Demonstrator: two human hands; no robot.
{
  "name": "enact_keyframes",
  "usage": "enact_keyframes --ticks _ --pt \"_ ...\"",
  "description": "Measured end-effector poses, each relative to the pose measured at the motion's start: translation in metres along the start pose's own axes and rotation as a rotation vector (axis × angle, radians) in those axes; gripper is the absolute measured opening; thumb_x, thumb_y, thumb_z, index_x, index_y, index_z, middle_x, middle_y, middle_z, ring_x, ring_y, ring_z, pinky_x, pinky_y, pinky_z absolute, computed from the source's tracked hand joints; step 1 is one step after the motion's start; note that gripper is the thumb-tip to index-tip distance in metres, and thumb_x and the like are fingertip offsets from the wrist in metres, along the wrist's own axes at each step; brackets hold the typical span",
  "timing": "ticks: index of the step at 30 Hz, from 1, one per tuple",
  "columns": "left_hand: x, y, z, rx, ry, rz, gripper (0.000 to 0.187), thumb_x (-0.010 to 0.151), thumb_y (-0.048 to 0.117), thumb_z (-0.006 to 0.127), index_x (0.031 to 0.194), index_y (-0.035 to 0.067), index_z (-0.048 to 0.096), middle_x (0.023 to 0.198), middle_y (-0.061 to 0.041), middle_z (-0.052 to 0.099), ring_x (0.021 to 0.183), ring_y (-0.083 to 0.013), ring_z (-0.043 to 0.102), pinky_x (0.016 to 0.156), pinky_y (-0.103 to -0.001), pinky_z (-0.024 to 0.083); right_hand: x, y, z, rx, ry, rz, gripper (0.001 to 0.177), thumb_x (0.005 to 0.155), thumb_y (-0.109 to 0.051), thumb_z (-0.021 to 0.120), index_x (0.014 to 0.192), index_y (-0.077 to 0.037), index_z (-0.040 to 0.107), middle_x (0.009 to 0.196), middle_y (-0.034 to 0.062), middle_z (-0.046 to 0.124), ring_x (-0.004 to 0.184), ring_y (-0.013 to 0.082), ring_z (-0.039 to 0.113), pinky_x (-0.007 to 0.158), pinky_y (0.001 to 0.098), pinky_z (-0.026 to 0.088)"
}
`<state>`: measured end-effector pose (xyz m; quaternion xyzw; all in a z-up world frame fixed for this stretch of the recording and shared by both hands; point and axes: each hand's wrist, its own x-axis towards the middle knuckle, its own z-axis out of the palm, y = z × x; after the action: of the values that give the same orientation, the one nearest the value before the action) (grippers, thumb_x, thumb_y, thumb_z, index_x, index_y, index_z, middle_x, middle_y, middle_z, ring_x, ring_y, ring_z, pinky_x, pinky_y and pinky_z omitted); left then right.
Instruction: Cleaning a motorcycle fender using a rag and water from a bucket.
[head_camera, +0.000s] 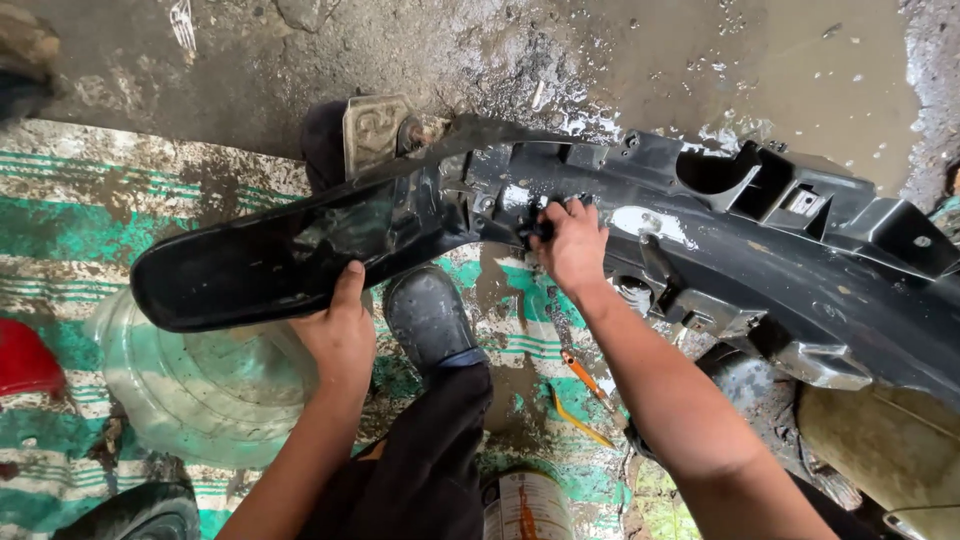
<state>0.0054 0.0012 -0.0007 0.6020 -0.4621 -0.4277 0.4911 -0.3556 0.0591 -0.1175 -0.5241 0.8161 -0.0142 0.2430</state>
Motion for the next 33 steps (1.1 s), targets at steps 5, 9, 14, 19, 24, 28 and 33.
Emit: enact_keyframes --ticks 5,9,14,19,24,28,33 --pt "0.01 0.009 0.01 -0.103 0.007 0.018 0.059 0.102 -0.009 0.078 0.155 0.003 0.056 0.147 -0.017 0.064 0.149 -0.0377 0.056 0.129 -0.065 0.05 0.029 -0.003 -0.03 -0.119 -0.333 0.099 0.07 0.082 -0.051 0.091 0.138 -0.024 0.058 0.14 0.0056 0.061 0.139 0.0303 0.055 0.105 0.0673 0.058" --pt "0.01 0.023 0.016 0.011 0.038 0.013 0.058 0.1 -0.009 0.083 0.151 0.002 0.058 0.14 -0.017 0.066 0.142 -0.0333 0.061 0.121 -0.059 0.054 0.022 -0.002 -0.038 -0.16 -0.395 0.093 0.062 0.084 -0.052 0.091 0.132 -0.023 0.065 0.143 0.0057 0.061 0.143 0.0327 0.055 0.104 0.0675 0.059" --pt "0.004 0.008 0.013 -0.025 0.06 -0.009 0.054 0.1 -0.01 0.081 0.148 0.002 0.059 0.137 -0.015 0.068 0.137 -0.0327 0.066 0.115 -0.06 0.057 0.014 -0.024 -0.033 -0.118 -0.335 0.121 0.05 0.093 -0.055 0.08 0.128 -0.022 0.068 0.137 0.0047 0.06 0.14 0.0298 0.054 0.107 0.0618 0.056" --pt "0.01 0.009 0.015 -0.075 0.083 -0.024 0.05 0.097 -0.009 0.085 0.142 0.001 0.066 0.132 -0.012 0.071 0.135 -0.027 0.067 0.114 -0.051 0.058 0.02 0.015 -0.022 -0.17 -0.432 0.06 0.065 0.086 -0.05 0.091 0.138 -0.024 0.063 0.142 0.006 0.06 0.144 0.0334 0.054 0.109 0.0623 0.059" --pt "0.009 0.015 0.02 0.024 0.081 -0.004 0.053 0.096 -0.011 0.086 0.144 -0.001 0.065 0.135 -0.017 0.071 0.137 -0.0293 0.064 0.117 -0.055 0.055 0.015 -0.001 -0.032 -0.113 -0.344 0.065 0.056 0.088 -0.056 0.085 0.129 -0.021 0.069 0.137 0.0063 0.063 0.141 0.033 0.057 0.109 0.0605 0.058" --pt "0.004 0.017 0.021 -0.071 0.095 -0.032 0.053 0.097 -0.009 0.084 0.146 -0.001 0.064 0.137 -0.015 0.071 0.139 -0.028 0.064 0.121 -0.055 0.053 0.001 -0.01 -0.013 -0.052 -0.148 0.046 0.044 0.087 -0.054 0.082 0.116 -0.022 0.07 0.126 0.0036 0.064 0.13 0.0306 0.06 0.105 0.0553 0.059" --pt "0.006 -0.01 0.005 -0.041 0.05 -0.012 0.055 0.1 -0.004 0.084 0.15 0.0 0.062 0.142 -0.018 0.069 0.146 -0.0349 0.06 0.126 -0.061 0.049 0.009 0.001 -0.031 -0.064 -0.197 -0.014 0.046 0.086 -0.044 0.088 0.122 -0.021 0.069 0.128 0.0072 0.064 0.129 0.0344 0.063 0.103 0.0576 0.063"
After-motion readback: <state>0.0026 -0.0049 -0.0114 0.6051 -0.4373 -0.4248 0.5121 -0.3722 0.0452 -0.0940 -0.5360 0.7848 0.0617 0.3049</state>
